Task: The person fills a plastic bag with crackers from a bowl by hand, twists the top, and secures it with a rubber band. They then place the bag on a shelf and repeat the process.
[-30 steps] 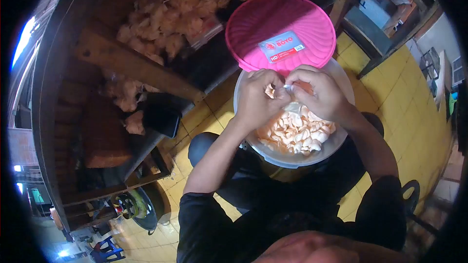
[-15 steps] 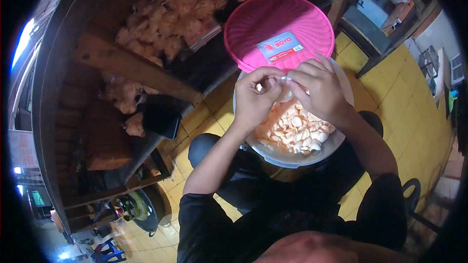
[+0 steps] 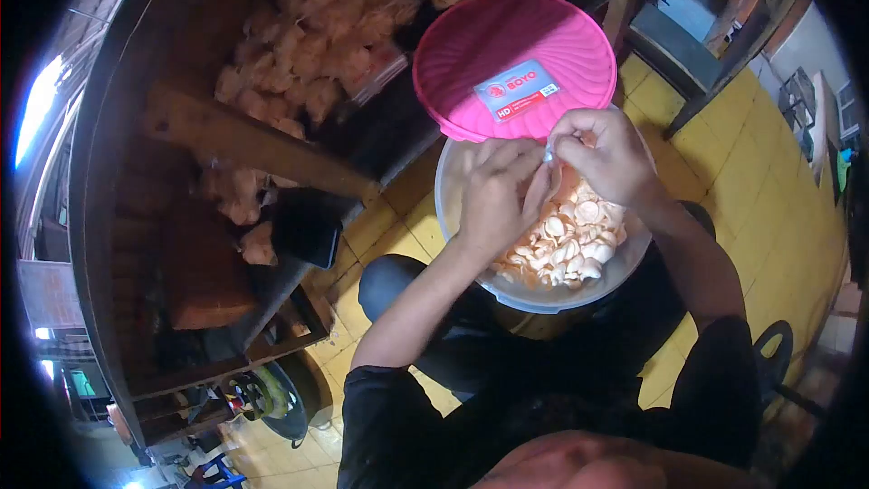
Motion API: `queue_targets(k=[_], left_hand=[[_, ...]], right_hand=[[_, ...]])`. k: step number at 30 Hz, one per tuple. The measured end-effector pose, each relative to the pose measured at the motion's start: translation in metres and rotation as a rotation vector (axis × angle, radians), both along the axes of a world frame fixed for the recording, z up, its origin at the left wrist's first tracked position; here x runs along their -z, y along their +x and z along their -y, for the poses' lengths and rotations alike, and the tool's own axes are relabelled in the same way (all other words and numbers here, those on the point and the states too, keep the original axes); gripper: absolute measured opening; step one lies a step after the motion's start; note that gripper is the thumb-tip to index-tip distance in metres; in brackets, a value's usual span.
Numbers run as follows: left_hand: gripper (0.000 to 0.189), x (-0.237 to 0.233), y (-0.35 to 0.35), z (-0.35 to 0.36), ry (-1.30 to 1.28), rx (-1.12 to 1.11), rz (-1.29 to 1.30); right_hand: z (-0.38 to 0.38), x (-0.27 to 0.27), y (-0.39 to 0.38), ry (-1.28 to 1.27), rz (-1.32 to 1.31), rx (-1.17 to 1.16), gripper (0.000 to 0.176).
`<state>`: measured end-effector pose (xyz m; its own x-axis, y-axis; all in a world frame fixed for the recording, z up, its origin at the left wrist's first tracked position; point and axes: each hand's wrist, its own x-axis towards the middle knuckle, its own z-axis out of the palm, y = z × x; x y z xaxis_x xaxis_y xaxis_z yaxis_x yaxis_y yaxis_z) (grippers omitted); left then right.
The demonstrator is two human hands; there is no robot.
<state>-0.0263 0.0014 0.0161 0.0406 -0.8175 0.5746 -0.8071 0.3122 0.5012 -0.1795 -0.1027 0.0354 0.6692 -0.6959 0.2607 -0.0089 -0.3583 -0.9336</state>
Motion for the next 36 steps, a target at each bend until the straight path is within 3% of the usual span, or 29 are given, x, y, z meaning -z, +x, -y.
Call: queue_targets(k=[3,5,6,8,9,10,11,13,14,15,17,20,23,25,29,33,35,36], left_hand=[[0.016,0.001,-0.003,0.000,-0.011,0.030,-0.031],[0.011,0.001,-0.002,0.001,0.016,0.075,-0.031],[0.011,0.000,0.002,0.002,0.013,0.076,-0.028],[0.013,-0.004,0.018,0.001,0.777,0.232,-0.448],[0.013,-0.010,0.025,0.001,0.783,0.241,-0.443],[0.014,-0.019,0.032,0.000,0.717,0.233,-0.350],[0.015,-0.025,0.037,0.000,0.646,0.224,-0.256],[0.018,-0.026,0.044,0.003,0.013,0.009,-0.086],[0.029,-0.026,0.044,0.014,-0.248,-0.035,-0.076],[0.043,-0.039,0.040,0.011,-0.185,0.044,-0.307],[0.043,-0.023,0.056,0.024,-0.163,-0.013,-0.040],[0.056,0.001,0.071,0.040,0.063,-0.018,0.087],[0.057,0.033,0.088,0.066,0.196,-0.027,0.083],[0.057,0.045,0.095,0.083,0.152,-0.071,0.098],[0.038,0.051,0.101,0.104,0.186,0.035,0.011],[0.015,0.036,0.084,0.097,0.104,0.017,-0.004],[0.014,0.024,0.071,0.088,0.111,0.008,0.008],[0.013,0.019,0.065,0.084,0.117,-0.010,0.024]], right_hand=[[0.014,-0.001,-0.006,0.117,-0.018,-0.003,0.012],[0.021,-0.003,-0.010,0.332,0.012,-0.146,0.015],[0.029,0.003,-0.012,0.311,-0.076,-0.222,0.014],[0.033,0.015,-0.008,0.272,-0.028,-0.190,0.017],[0.035,0.018,-0.008,0.238,0.018,-0.160,0.023],[0.039,0.013,-0.011,0.141,-0.081,-0.115,0.034],[0.040,0.014,-0.010,0.143,-0.078,-0.104,0.034],[0.040,0.016,-0.008,-0.039,0.065,0.149,0.038],[0.043,0.011,-0.011,-0.091,0.017,0.198,0.041],[0.044,0.012,-0.012,-0.090,0.017,0.197,0.041],[0.046,0.012,-0.011,-0.183,0.023,0.245,0.039],[0.035,0.009,-0.008,-0.146,-0.080,0.174,0.030],[0.029,0.005,-0.006,-0.373,-0.242,0.122,0.022],[0.027,0.009,-0.004,-0.423,-0.252,0.096,0.022],[0.025,0.015,-0.003,-0.601,-0.280,0.054,0.023],[0.027,0.027,0.002,-0.599,-0.255,0.029,0.021],[0.023,0.027,0.003,-0.562,-0.305,0.035,0.022],[0.021,0.023,0.005,-0.661,-0.320,0.064,0.023]])
